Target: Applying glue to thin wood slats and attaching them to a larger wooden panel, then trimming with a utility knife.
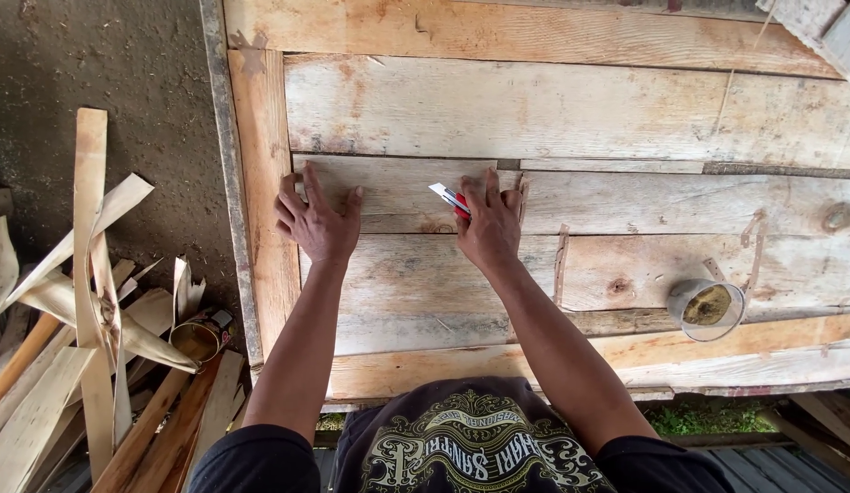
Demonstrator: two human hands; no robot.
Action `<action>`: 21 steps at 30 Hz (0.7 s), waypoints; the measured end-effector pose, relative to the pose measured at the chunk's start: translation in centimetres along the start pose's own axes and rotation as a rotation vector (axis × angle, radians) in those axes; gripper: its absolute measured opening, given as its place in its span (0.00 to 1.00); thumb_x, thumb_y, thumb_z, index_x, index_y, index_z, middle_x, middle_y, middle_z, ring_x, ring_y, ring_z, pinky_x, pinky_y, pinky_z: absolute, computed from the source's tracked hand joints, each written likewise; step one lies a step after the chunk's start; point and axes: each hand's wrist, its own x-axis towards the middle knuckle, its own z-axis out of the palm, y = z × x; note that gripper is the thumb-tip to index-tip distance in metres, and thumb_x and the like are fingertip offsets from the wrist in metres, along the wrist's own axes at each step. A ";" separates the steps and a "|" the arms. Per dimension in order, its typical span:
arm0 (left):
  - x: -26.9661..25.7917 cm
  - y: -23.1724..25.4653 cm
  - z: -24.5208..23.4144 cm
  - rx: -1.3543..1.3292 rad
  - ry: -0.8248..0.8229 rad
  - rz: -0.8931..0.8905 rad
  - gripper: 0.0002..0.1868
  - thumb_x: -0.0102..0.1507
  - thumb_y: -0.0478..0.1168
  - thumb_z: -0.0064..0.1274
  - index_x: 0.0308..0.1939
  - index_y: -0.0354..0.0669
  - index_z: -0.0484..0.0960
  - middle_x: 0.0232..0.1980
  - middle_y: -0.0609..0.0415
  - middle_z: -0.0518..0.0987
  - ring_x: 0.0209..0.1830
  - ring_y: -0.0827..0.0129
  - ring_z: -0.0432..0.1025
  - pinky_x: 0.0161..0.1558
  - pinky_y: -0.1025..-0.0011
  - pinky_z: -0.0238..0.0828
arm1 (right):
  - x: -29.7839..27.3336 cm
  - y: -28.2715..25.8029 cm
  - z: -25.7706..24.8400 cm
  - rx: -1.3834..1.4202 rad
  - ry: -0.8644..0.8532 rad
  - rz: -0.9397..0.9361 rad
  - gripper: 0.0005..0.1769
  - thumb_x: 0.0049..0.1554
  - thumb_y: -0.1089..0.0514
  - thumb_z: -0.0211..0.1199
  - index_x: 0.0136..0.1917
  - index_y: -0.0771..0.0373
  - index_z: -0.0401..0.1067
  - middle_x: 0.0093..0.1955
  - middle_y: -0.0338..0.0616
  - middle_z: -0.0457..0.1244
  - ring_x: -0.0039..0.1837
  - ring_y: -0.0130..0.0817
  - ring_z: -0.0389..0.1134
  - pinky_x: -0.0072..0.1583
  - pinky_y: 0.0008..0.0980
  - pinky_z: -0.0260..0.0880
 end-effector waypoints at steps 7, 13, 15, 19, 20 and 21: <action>-0.1 -0.4 0.3 -0.006 0.006 -0.005 0.48 0.56 0.72 0.59 0.72 0.54 0.66 0.66 0.54 0.60 0.64 0.49 0.56 0.54 0.51 0.53 | 0.3 0.3 0.7 0.008 0.031 -0.039 0.37 0.51 0.45 0.73 0.73 0.43 0.68 0.76 0.61 0.58 0.54 0.50 0.58 0.59 0.43 0.58; -0.3 -0.3 0.5 0.012 0.009 -0.002 0.46 0.59 0.73 0.56 0.73 0.55 0.66 0.66 0.54 0.60 0.64 0.50 0.56 0.54 0.52 0.51 | 0.3 0.4 1.2 0.017 0.032 -0.036 0.37 0.52 0.44 0.73 0.73 0.43 0.67 0.75 0.61 0.58 0.54 0.49 0.59 0.58 0.43 0.60; -0.4 -0.3 0.6 0.021 0.004 -0.016 0.48 0.58 0.71 0.58 0.75 0.55 0.63 0.68 0.54 0.59 0.66 0.50 0.55 0.55 0.51 0.52 | 0.2 0.3 1.1 0.030 0.042 -0.038 0.37 0.52 0.44 0.74 0.73 0.43 0.67 0.75 0.61 0.58 0.55 0.49 0.59 0.58 0.43 0.61; -0.3 -0.1 0.5 0.051 -0.011 -0.011 0.48 0.58 0.71 0.56 0.76 0.55 0.62 0.68 0.54 0.58 0.66 0.50 0.55 0.55 0.52 0.52 | 0.4 0.3 0.8 0.018 0.053 -0.052 0.39 0.51 0.46 0.75 0.73 0.43 0.67 0.75 0.61 0.59 0.55 0.49 0.59 0.58 0.43 0.61; -0.3 -0.1 0.5 0.046 -0.016 -0.017 0.48 0.59 0.71 0.56 0.76 0.55 0.62 0.69 0.54 0.58 0.66 0.50 0.54 0.55 0.51 0.52 | 0.3 0.3 0.7 0.019 0.049 -0.052 0.38 0.51 0.46 0.75 0.73 0.43 0.67 0.75 0.61 0.59 0.55 0.49 0.59 0.58 0.43 0.61; -0.4 0.0 0.5 0.041 -0.022 -0.023 0.47 0.59 0.71 0.56 0.76 0.55 0.62 0.69 0.54 0.58 0.67 0.50 0.54 0.56 0.51 0.52 | 0.2 0.4 0.6 0.019 0.046 -0.052 0.38 0.52 0.46 0.75 0.74 0.44 0.67 0.75 0.62 0.59 0.55 0.48 0.59 0.59 0.42 0.62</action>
